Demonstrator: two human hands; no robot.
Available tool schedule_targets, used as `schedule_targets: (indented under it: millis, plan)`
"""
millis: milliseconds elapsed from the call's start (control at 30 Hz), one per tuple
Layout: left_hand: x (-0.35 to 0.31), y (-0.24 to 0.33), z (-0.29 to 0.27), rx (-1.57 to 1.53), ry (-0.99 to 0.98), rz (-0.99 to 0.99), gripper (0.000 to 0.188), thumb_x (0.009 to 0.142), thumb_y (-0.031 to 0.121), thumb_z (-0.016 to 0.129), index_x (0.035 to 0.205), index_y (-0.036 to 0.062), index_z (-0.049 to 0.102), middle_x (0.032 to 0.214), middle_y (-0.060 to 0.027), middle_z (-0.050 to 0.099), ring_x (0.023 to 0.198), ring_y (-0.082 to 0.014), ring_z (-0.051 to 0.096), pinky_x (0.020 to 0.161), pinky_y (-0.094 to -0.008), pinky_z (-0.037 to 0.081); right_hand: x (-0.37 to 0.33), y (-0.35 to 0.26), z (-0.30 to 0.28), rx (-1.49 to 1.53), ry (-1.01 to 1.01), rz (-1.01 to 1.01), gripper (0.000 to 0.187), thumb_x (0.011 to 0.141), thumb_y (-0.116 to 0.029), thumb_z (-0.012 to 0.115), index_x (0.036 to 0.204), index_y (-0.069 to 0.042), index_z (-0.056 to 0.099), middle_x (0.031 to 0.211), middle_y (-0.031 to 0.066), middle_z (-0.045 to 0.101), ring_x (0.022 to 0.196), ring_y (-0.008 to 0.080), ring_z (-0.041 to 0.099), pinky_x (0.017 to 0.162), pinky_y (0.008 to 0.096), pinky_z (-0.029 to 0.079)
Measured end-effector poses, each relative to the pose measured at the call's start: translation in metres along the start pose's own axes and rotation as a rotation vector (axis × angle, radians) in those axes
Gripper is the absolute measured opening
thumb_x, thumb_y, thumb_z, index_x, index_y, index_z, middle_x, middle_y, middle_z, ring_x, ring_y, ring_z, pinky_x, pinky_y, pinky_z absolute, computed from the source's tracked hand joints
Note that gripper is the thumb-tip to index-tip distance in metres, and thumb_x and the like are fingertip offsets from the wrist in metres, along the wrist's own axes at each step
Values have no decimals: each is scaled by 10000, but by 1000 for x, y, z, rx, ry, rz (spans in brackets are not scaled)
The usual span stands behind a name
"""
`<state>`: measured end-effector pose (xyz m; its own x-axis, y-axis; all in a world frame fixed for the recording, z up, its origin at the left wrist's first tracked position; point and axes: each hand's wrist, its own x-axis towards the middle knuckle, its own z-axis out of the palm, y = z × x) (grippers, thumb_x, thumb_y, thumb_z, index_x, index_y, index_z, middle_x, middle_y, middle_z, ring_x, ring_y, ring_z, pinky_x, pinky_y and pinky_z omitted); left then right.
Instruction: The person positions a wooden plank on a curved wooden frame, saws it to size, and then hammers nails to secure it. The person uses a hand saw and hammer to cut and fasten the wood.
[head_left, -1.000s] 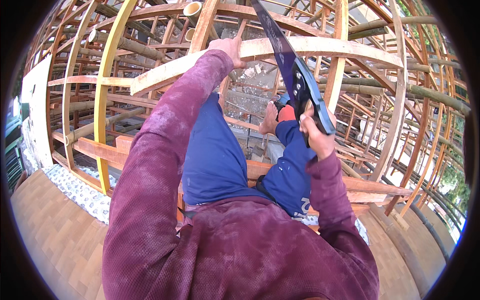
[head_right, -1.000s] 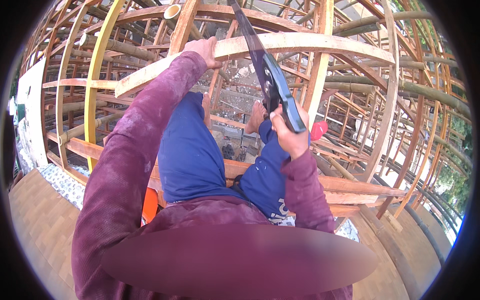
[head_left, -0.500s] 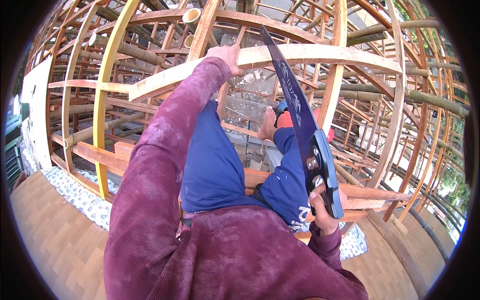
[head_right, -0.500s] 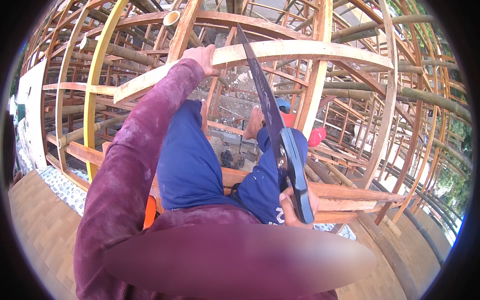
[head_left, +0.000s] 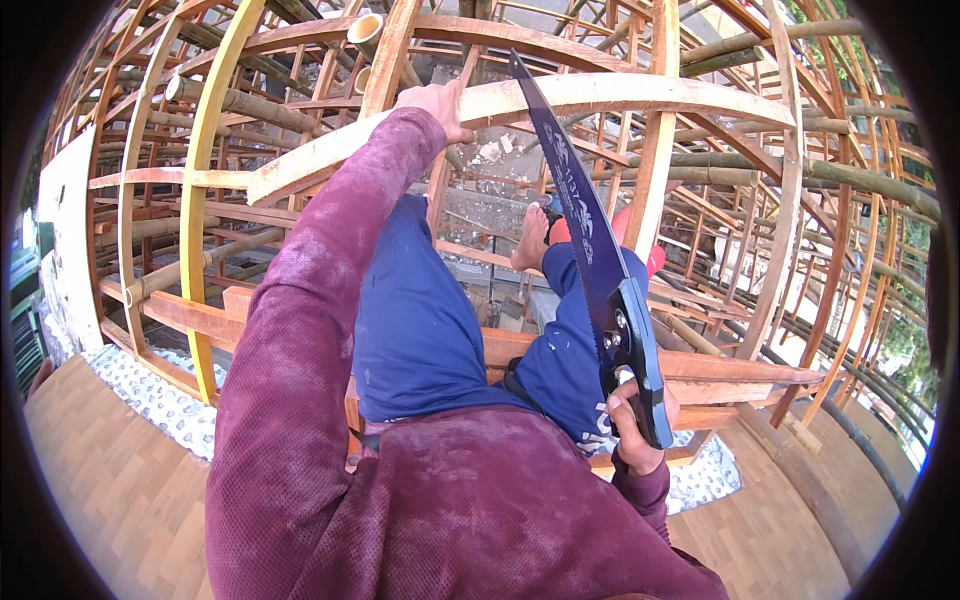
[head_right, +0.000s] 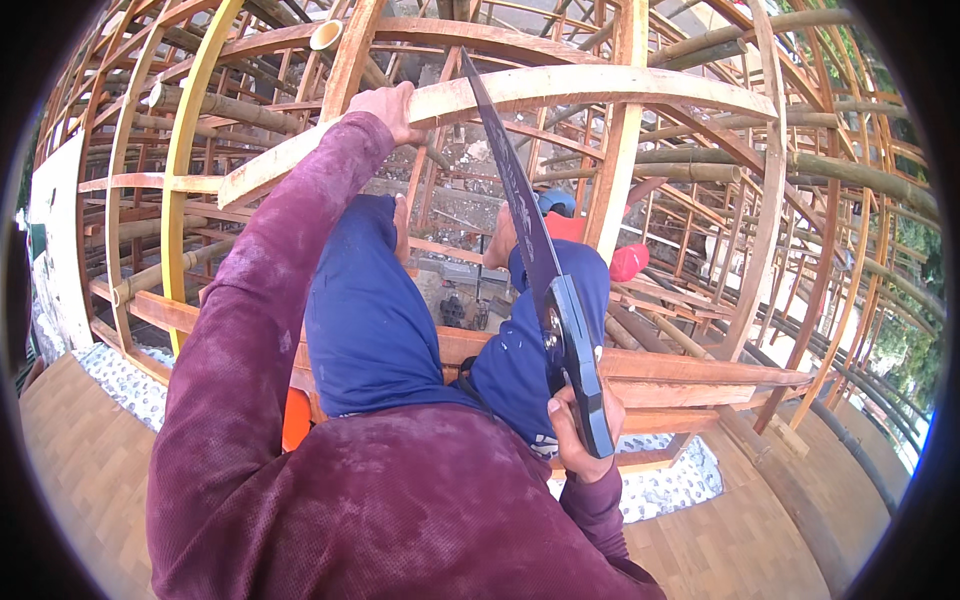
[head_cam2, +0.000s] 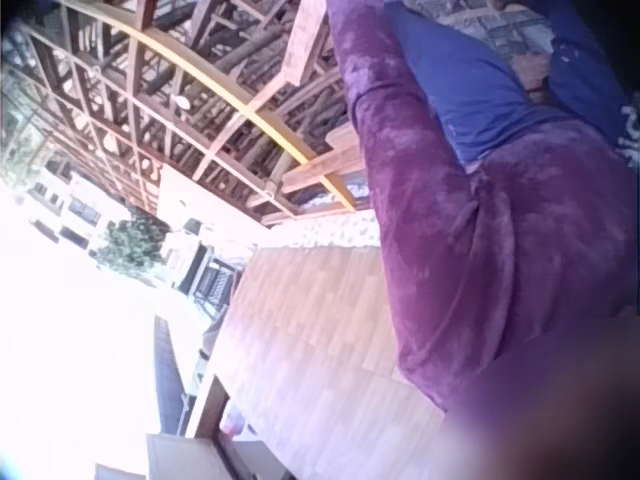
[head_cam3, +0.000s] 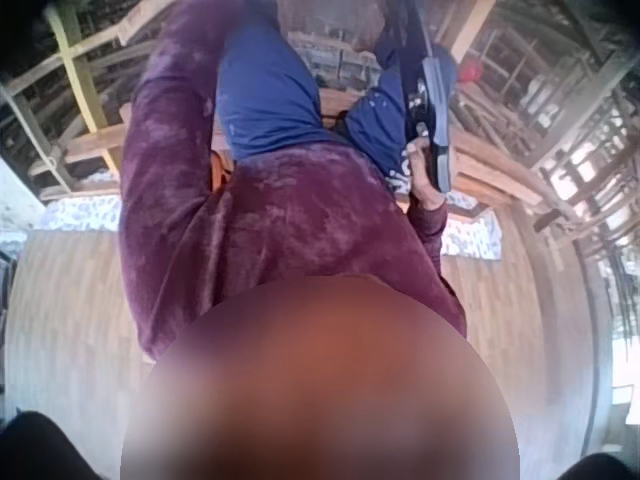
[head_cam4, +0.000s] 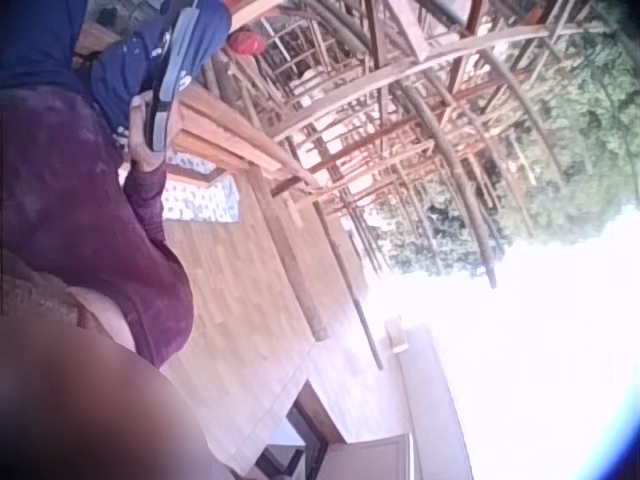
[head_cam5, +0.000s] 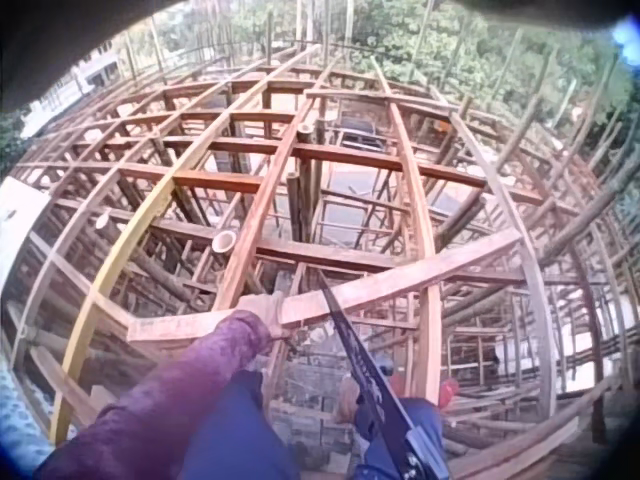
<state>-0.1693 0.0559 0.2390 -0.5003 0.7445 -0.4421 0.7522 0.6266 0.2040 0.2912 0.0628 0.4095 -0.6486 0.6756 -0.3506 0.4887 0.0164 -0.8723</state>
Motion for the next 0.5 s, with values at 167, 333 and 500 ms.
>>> schedule_targets:
  millis: [167,333,500]
  plan:
    - [-1,9,-1,6,8,8,681,645,489,788,1129,64,567,1010,-195,708,975,-367,684,880,-444,528,168,16,54,90,-8,-191,72,835,-31,657,837,-17,586,641,15,586,526,72,536,500,228,421]
    - [-3,10,-6,-1,-32,20,724,624,548,799,1125,79,570,1016,-182,711,994,-362,683,898,-444,521,232,-2,76,131,-48,-246,118,826,-54,640,927,-7,602,675,-1,558,596,79,505,563,269,440]
    - [2,6,-2,12,10,3,744,621,558,804,1129,69,567,1021,-182,710,988,-359,684,883,-439,525,61,6,25,59,8,-54,553,794,39,624,1338,59,527,691,2,568,610,71,533,587,233,431]
